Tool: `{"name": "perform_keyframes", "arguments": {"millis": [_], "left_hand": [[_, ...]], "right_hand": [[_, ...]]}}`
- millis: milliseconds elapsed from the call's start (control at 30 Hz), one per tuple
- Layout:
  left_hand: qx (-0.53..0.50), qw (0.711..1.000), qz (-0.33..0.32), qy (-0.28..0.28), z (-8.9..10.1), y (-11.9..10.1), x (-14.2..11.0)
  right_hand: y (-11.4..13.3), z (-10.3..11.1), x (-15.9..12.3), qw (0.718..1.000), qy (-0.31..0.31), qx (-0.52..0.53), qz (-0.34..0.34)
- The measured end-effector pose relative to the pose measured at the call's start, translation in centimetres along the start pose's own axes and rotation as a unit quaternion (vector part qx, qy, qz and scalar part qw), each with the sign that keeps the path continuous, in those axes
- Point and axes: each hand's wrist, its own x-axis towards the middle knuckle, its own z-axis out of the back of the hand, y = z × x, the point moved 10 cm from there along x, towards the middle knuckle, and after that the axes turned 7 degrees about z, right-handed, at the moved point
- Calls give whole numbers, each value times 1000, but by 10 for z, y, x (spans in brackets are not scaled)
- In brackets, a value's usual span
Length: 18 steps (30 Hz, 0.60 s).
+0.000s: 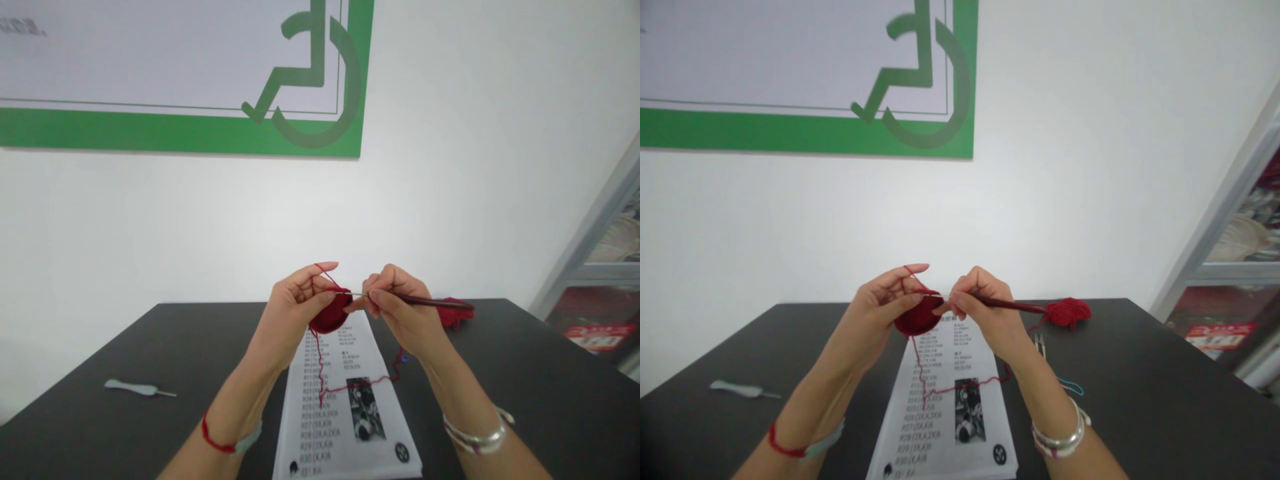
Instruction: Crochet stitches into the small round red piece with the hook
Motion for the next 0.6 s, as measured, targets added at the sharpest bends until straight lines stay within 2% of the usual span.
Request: {"name": "perform_keyframes", "arguments": {"millis": [200, 600], "left_hand": [[5, 1000, -2, -15, 3, -2, 1], [13, 998, -25, -63, 4, -5, -5]], "right_hand": [[9, 1, -5, 995, -14, -84, 60], [16, -10, -16, 966, -47, -233, 104]]}}
